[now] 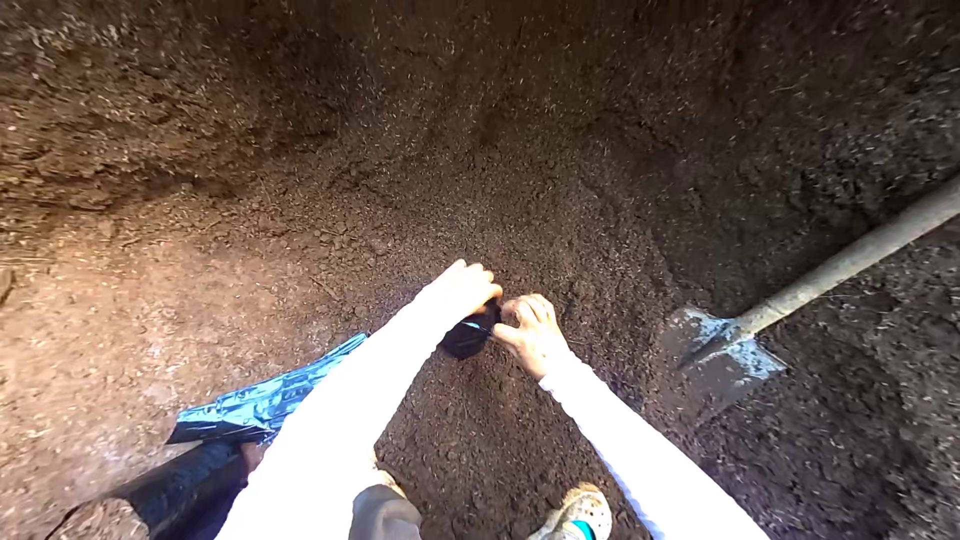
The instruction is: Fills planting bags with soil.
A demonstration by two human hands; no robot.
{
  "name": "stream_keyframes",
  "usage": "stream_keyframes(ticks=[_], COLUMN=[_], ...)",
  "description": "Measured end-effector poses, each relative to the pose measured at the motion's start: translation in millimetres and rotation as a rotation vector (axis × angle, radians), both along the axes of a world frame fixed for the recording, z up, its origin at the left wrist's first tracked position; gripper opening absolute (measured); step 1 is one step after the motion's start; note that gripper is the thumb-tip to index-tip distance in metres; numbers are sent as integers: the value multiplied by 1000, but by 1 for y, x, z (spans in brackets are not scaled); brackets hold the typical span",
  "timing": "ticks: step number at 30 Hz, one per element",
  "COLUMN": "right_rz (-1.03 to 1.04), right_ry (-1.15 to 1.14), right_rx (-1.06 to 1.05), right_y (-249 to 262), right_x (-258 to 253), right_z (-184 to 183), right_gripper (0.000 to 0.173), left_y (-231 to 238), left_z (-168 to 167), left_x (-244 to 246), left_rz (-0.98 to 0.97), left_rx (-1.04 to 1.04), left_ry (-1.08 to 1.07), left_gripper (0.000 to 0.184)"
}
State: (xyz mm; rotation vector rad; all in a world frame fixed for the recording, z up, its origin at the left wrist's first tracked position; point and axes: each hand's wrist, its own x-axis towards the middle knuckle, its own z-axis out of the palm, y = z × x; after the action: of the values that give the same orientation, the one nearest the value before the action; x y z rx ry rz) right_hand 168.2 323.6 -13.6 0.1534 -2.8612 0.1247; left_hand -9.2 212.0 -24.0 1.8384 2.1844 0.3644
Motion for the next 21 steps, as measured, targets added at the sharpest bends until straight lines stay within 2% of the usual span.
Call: stream_keyframes(ticks=[1, 2, 5, 7, 9, 11, 13, 14, 16, 18, 21], right_rz=[-32, -70, -172, -175, -210, -351, -433, -442, -440, -440, -425], right_ry=[-12, -34, -83, 8, -69, -427, -758, -811, -907, -984, -1035], right_rx=[-1, -6, -108, -216, -398, -546, -548, -509, -423, -361, -313], right_y=[2, 3, -7, -25, -53, -77, -84, -86, -88, -91, -93], right_x=[9, 18, 46, 57, 57, 48, 35, 34, 38, 42, 39], right_z=[2, 5, 17, 22, 32, 46, 43, 33, 10, -7, -18], right_gripper=[11, 12, 15, 15, 18, 36, 68, 81, 94, 92, 73], left_y=[5, 5, -12, -26, -35, -39, -41, -42, -43, -46, -48], left_z=[2, 11, 41, 48, 49, 42, 31, 28, 22, 22, 19], left_x=[-2, 1, 23, 36, 47, 57, 66, 72, 87, 100, 109], left_rz=[-90, -122, -25, 22, 59, 105, 113, 124, 153, 138, -1], left_rx=[-39, -86, -231, -221, -215, -203, -199, -213, -259, -294, -265], left_ry=[-15, -56, -230, -274, -304, -315, -301, -336, -471, -566, -471], left_gripper=[27, 28, 37, 38, 39, 38, 37, 38, 45, 50, 42])
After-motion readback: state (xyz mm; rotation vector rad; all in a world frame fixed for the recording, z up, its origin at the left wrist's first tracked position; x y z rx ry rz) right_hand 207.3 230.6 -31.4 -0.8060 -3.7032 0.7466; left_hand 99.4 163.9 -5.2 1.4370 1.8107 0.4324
